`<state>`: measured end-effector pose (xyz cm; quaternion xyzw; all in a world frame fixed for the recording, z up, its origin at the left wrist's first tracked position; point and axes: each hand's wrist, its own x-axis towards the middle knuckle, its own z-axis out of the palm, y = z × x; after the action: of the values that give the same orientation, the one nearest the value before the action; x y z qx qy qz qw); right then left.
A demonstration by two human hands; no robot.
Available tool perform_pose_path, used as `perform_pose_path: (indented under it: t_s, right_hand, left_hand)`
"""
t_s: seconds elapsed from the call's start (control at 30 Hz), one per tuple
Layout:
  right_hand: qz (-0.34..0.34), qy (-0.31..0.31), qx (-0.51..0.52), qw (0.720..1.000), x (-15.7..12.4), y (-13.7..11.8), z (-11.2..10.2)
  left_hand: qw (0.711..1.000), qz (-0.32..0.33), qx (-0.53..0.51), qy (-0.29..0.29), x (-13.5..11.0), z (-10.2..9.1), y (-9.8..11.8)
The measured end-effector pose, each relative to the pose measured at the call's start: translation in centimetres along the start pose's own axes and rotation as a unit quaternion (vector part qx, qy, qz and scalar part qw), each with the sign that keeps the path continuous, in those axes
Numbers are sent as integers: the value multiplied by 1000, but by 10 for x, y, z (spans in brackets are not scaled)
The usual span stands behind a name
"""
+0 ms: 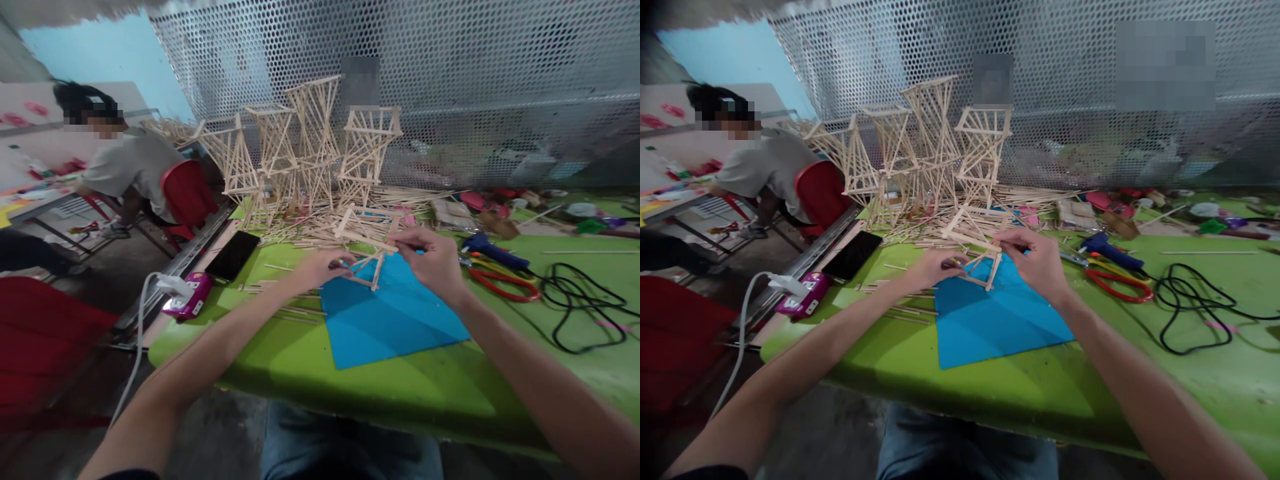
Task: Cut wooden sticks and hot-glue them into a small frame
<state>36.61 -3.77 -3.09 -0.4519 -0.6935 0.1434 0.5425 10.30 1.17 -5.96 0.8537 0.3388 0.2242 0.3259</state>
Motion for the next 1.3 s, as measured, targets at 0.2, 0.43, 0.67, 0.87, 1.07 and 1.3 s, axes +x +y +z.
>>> perform_pose_path:
  t_s: [0.2, 0.43, 0.67, 0.87, 1.07, 1.3]
  right_hand:
    - [9, 1, 17, 1000, -1, 1, -1]
    - [7, 6, 16, 1000, -2, -5, 1]
    - [7, 9, 14, 1000, -3, -3, 2]
    - [18, 7, 34, 999, -4, 2, 4]
    - [0, -9, 17, 1000, -4, 0, 2]
    - [10, -15, 43, 999, -4, 0, 4]
  left_hand:
    - [987, 52, 153, -4, -12, -23, -7]
    - [960, 76, 262, -65, -5, -20, -19]
    - [961, 79, 259, -57, -6, -19, -20]
    - [962, 79, 255, -54, -5, -18, -20]
    - [963, 84, 252, -54, -6, -19, -20]
    - [965, 74, 245, -51, -6, -19, -19]
